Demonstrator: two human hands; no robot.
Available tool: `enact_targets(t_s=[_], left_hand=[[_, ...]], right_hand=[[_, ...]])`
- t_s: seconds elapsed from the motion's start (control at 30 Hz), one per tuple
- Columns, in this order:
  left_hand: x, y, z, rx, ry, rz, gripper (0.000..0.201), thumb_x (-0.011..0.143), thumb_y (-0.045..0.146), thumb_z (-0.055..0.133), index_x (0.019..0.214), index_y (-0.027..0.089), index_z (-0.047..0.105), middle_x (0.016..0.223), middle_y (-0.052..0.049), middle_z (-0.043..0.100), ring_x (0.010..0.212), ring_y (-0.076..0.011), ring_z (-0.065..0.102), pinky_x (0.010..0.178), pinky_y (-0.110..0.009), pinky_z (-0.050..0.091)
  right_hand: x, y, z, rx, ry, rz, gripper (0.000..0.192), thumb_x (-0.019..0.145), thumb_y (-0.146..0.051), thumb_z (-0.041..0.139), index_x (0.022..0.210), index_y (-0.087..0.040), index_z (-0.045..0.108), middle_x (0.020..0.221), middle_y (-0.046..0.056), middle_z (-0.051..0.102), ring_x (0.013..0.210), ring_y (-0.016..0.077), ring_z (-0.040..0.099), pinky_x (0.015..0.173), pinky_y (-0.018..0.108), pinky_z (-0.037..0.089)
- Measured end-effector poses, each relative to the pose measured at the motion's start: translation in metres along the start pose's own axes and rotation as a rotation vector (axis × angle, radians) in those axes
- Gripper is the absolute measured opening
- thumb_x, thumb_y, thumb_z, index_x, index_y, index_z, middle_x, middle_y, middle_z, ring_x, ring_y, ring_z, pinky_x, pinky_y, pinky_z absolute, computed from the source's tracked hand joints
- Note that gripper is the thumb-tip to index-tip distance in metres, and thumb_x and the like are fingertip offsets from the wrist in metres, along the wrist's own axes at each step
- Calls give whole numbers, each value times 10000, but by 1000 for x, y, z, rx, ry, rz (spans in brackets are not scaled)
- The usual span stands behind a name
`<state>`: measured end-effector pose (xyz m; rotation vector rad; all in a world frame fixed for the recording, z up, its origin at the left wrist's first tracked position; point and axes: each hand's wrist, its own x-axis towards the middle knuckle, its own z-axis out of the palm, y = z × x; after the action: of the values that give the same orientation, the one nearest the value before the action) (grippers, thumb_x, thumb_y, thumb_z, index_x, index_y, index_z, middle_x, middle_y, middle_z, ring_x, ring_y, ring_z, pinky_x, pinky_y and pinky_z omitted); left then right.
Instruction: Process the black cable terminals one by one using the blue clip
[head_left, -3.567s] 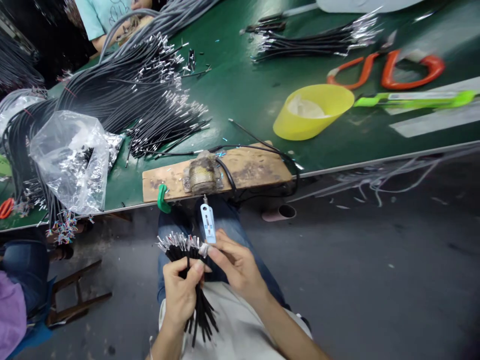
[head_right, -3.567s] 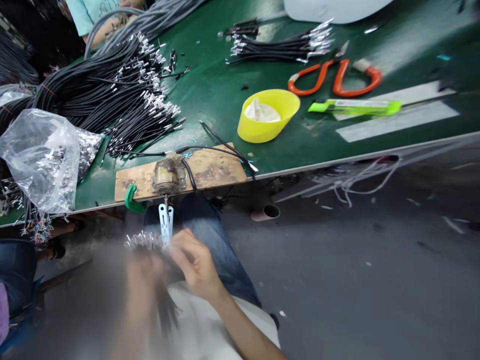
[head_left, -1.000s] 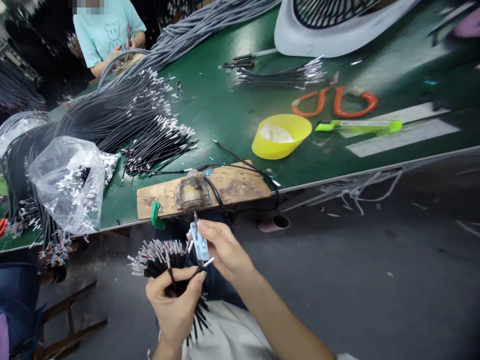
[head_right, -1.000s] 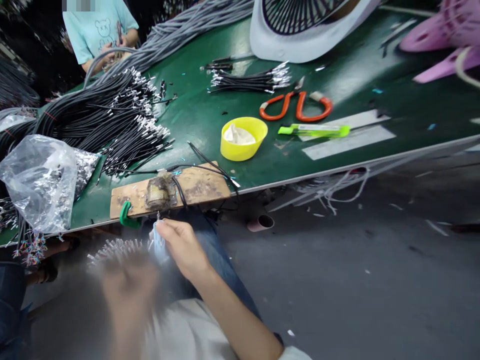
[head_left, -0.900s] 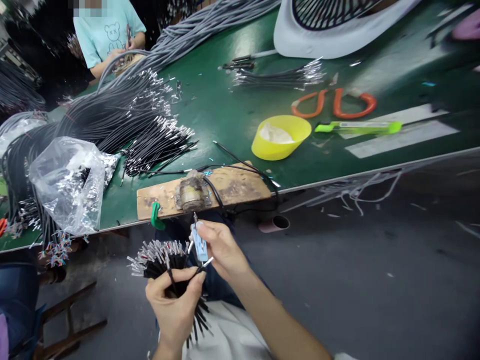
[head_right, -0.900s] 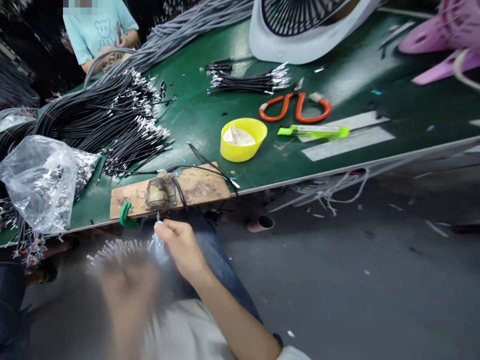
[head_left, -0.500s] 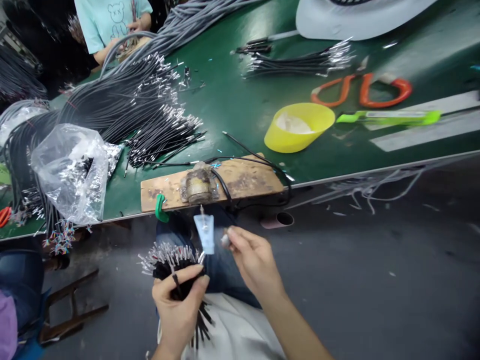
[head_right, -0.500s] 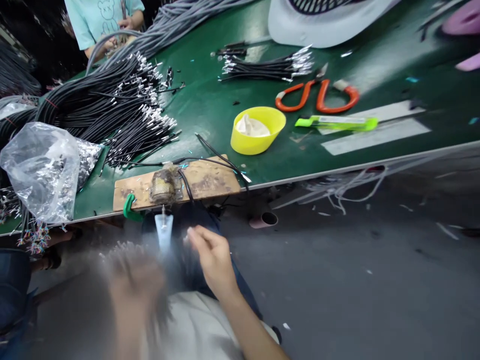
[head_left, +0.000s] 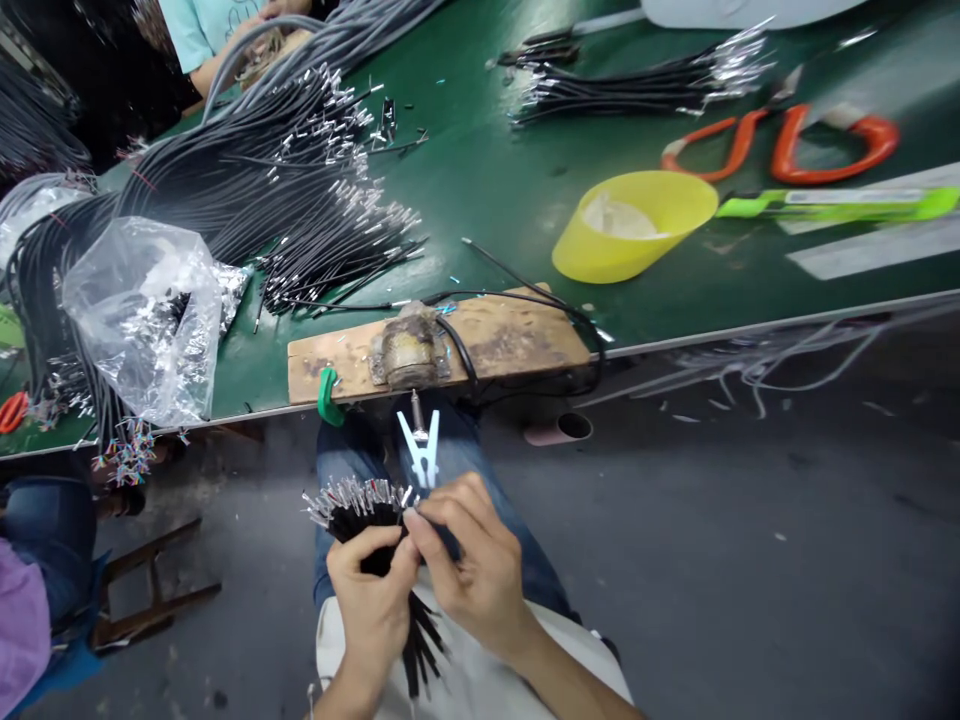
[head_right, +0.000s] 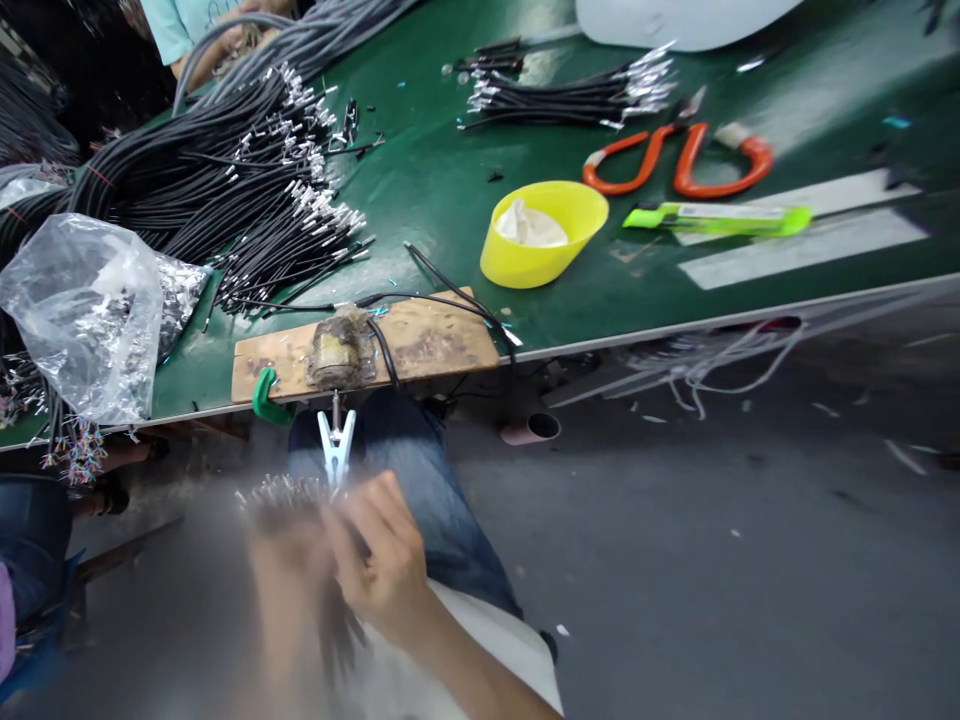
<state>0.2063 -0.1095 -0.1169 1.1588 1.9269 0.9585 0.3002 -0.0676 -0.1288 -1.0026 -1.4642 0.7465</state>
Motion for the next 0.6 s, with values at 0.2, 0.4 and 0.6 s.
enact_targets(t_s=[0.2,0.4,0.6], left_hand=[[2,1,-4,-52,-91,-11,379,803,339,496,549,144,697,439,-2,543,458,-136,465,495,-251,392],[3,7,-11,-37,-128,7,249,769,325,562,656,208,751,533,-17,654,593,-187,570,626,-277,434],[5,8,-10,-58,-142,12,171,738,311,605,732,219,750,567,-21,696,579,-199,609,634,-301,465]], right_hand=[[-3,9,4,297,36,254,206,771,-155,539,570,-190,574,544,1,543,517,141,483,503,280,389],[2,26,-6,529,-143,479,234,768,-303,555,574,-176,585,592,-4,475,559,130,459,510,256,376],[12,24,-16,532,-337,427,181,763,-327,600,678,-167,600,712,18,490,656,143,502,581,263,427]])
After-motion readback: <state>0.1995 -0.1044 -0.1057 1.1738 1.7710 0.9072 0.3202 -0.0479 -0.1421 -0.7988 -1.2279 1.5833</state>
